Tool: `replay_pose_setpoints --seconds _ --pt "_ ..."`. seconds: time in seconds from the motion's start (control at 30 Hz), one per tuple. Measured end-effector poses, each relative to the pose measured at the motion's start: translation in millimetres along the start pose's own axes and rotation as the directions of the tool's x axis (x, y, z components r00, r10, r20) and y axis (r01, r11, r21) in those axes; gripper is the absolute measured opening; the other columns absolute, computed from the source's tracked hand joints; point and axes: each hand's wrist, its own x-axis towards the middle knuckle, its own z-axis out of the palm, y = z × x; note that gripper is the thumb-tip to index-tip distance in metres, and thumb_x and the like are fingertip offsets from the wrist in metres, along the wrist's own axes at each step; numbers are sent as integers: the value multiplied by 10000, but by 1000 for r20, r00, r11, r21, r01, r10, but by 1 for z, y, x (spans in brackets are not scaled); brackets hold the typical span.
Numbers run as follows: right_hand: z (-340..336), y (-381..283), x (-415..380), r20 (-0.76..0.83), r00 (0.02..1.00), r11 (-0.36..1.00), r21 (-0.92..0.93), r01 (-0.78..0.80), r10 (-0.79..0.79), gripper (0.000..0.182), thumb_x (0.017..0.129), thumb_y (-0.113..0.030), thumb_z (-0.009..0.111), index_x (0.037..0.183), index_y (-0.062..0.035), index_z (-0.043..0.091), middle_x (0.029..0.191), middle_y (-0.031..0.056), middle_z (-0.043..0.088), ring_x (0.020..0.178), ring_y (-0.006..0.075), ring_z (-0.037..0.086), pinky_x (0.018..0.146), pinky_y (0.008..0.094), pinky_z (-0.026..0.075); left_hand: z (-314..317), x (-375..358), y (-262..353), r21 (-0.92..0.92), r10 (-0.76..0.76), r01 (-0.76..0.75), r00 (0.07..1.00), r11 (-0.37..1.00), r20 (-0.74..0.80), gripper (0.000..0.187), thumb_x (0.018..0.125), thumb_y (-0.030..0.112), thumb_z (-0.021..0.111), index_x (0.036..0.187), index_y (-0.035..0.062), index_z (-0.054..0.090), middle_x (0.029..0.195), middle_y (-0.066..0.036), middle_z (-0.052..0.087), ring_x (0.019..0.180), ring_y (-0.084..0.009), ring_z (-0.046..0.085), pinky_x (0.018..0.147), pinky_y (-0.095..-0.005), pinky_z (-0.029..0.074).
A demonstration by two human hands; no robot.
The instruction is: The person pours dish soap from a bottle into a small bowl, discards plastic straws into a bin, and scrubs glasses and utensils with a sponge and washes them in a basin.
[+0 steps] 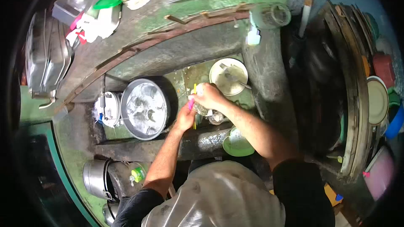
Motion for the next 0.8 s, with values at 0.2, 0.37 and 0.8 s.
replay_pose_setpoints --seconds 0.2,0.37,0.8 --pt "30 58 26 377 884 891 -445 -89 277 329 788 -277 744 990 -18 716 951 176 718 850 266 702 786 363 541 -67 -47 -19 -718 -538 189 791 670 -293 241 1018 370 504 1067 143 567 612 71 358 499 -58 339 437 -259 309" --pt "74 56 19 381 563 665 -575 -477 733 385 787 -253 736 1086 -22 661 1033 139 694 759 268 685 651 450 554 -106 -102 -33 -795 -613 200 748 573 -254 254 1012 364 514 1101 131 560 652 54 384 509 -70 341 461 -255 318" --pt "103 219 24 348 908 725 -685 76 234 593 790 -529 705 1096 -23 675 1032 194 689 901 281 677 817 447 522 -175 -220 -58 -837 -690 218 684 502 -236 279 1036 348 462 1102 109 590 671 43 417 516 -72 374 461 -240 358"
